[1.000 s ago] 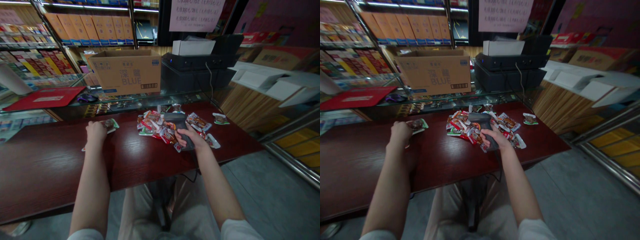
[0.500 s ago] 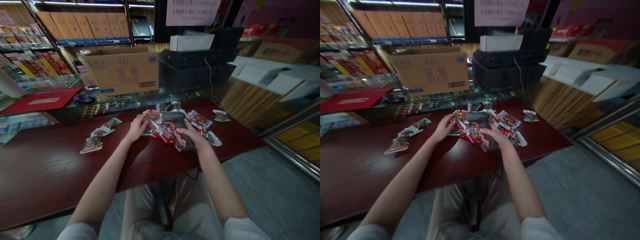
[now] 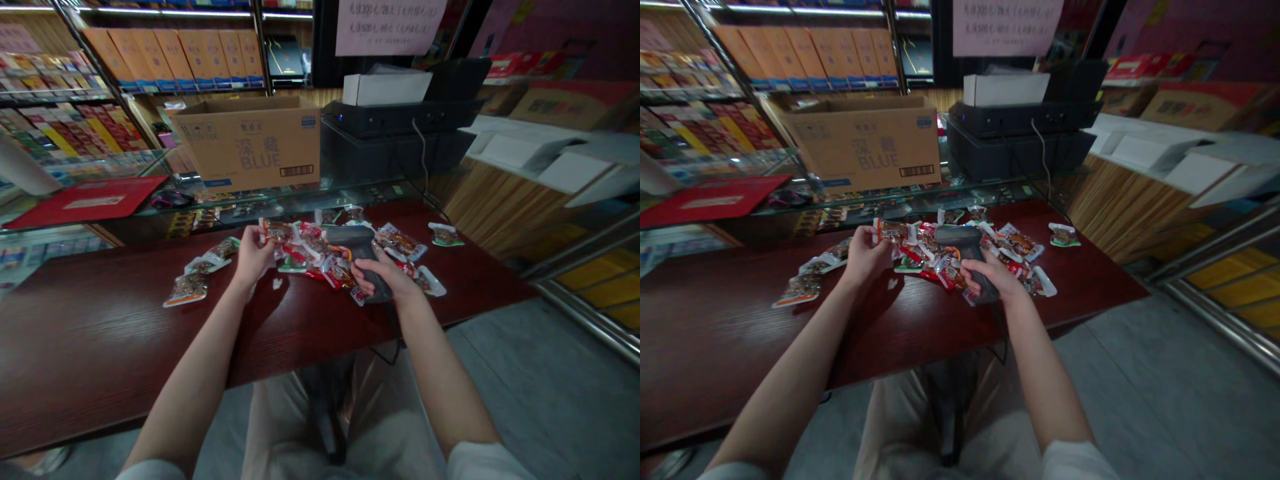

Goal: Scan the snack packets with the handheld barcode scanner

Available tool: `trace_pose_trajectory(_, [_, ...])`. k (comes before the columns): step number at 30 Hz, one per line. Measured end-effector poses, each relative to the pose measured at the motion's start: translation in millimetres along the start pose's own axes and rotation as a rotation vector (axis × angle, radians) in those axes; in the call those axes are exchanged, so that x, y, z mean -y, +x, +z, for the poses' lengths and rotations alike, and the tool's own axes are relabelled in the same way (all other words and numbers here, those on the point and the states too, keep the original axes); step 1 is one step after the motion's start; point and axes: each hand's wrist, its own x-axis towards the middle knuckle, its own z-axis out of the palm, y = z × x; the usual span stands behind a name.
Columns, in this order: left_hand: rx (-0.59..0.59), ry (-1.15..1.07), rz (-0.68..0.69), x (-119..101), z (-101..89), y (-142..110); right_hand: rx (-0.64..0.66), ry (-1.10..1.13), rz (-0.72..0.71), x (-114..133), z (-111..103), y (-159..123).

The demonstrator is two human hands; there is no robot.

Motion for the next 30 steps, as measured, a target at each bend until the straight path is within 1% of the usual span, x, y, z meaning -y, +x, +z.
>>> trace_pose_trajectory(3, [0.080, -0.051, 0.052, -8.3, -4.7, -3.9, -0.002, -0.005, -0.004, -0.3, 0.3, -0.5])
trace_pose_trajectory(5, [0.105, -0.002, 0.087, -12.8, -6.1, -6.5, 0.005, -0.001, -0.007, -0.9, -0.4, -0.7])
trace_pose_trajectory(9, [0.110, 0.127, 0.161, -15.1, -7.1, -9.0, 0.027, 0.019, -0.007, -1.8, -2.0, -0.6])
trace_pose_trajectory(14, [0.161, 0.233, 0.234, -13.5, -7.7, -9.0, 0.030, 0.008, -0.010, -1.9, -2.1, 0.2])
trace_pose_trajectory(19, [0.142, 0.373, 0.315, -15.6, -7.8, -9.9, 0.048, -0.016, -0.003, -2.6, -2.2, 0.6])
trace_pose_trajectory(25, [0.171, 0.417, 0.277, -22.4, -6.2, -12.2, 0.064, -0.017, 0.007, -3.5, -1.5, -0.4])
trace_pose_trajectory(28, [0.204, 0.466, 0.247, -37.1, -10.8, -13.6, 0.040, 0.003, -0.006, -3.1, -2.1, -0.5])
trace_pose_trajectory(30, [0.246, 0.522, 0.173, -51.2, -19.9, -13.4, 0.027, 0.009, -0.012, -2.5, -3.0, -0.5])
